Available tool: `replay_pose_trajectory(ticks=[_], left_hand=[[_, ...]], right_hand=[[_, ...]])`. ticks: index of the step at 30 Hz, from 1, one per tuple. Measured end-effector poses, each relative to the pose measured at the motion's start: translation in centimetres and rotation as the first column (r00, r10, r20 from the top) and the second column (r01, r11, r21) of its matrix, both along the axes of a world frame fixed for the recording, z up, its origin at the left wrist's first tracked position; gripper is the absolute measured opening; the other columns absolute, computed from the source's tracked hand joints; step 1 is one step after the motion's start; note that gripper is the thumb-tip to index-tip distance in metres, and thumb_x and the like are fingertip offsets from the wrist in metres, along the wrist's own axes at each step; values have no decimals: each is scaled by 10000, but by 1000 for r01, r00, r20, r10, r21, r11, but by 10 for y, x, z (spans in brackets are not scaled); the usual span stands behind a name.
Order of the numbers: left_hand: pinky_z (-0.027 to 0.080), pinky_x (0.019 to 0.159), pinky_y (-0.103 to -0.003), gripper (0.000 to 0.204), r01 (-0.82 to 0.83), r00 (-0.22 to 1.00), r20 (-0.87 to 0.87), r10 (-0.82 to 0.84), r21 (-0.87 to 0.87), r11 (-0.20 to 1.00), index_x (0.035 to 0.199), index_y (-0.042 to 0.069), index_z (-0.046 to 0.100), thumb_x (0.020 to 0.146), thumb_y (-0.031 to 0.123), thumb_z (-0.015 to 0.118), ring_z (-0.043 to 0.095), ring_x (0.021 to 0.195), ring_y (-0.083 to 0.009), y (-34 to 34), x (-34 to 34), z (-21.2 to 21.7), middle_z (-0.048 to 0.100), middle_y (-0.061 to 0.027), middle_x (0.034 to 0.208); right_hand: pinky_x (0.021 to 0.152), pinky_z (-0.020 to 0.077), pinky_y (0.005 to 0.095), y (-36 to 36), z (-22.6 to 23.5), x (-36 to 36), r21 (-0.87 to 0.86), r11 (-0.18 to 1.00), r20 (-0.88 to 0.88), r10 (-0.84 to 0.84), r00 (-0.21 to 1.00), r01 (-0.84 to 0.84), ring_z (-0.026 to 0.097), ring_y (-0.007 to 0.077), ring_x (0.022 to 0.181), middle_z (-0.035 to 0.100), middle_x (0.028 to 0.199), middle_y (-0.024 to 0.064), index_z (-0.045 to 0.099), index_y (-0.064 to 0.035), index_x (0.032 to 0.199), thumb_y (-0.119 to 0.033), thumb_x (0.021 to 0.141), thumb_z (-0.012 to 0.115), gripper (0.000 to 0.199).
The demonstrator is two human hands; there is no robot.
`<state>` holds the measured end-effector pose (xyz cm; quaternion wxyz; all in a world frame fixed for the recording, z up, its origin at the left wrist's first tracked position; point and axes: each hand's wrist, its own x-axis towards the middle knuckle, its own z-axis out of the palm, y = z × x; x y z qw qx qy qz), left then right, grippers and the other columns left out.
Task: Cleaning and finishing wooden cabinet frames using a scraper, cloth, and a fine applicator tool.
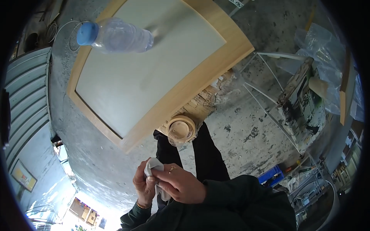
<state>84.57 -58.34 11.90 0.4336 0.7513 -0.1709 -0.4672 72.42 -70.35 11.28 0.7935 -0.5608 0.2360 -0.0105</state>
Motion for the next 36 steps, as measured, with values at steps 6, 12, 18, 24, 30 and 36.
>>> replay_pose_trajectory(ticks=[6,12,18,24,30,36], left_hand=[[407,562,-299,413,70,962,247,-117,193,979,955,-31,628,803,351,672,534,639,-208,39,22,-7,556,-97,722],[446,579,-343,137,-74,653,744,-141,248,966,852,-16,612,820,116,631,564,687,-226,26,90,-58,552,-106,768],[490,627,-353,144,64,342,910,-236,228,972,896,82,651,779,152,697,588,754,-257,-17,120,-127,558,-71,848],[477,619,-338,176,-4,384,915,-124,137,991,890,73,644,749,152,715,579,731,-231,-17,122,-152,565,-69,816],[469,611,-331,163,-60,377,926,-23,49,997,868,73,647,740,144,718,566,712,-215,-19,119,-158,565,-69,797],[466,606,-323,150,-36,365,931,-10,24,999,858,97,655,735,151,721,565,708,-204,-21,119,-156,565,-48,761]], right_hand=[[731,477,318,-28,-14,-18,46,999,-18,14,1000,-13,611,259,838,620,981,116,632,-33,1034,-63,832,604,206],[547,434,251,-63,-51,-51,-533,816,-260,-410,874,224,561,129,631,598,773,69,652,-28,842,-36,772,663,72],[607,460,324,-32,-91,-38,-702,703,-193,-338,921,111,564,241,704,576,798,88,638,-61,987,-104,677,766,339],[628,469,327,-20,-93,-6,-763,621,-115,-403,908,179,563,240,732,569,800,72,630,-80,1026,-145,648,786,413],[613,450,301,-27,-97,14,-823,566,-159,-307,938,46,551,206,680,574,762,51,671,-83,924,-70,662,769,280],[602,429,286,-28,-93,12,-812,582,-131,-260,957,47,548,188,650,576,714,32,681,-83,842,-31,667,752,196]])
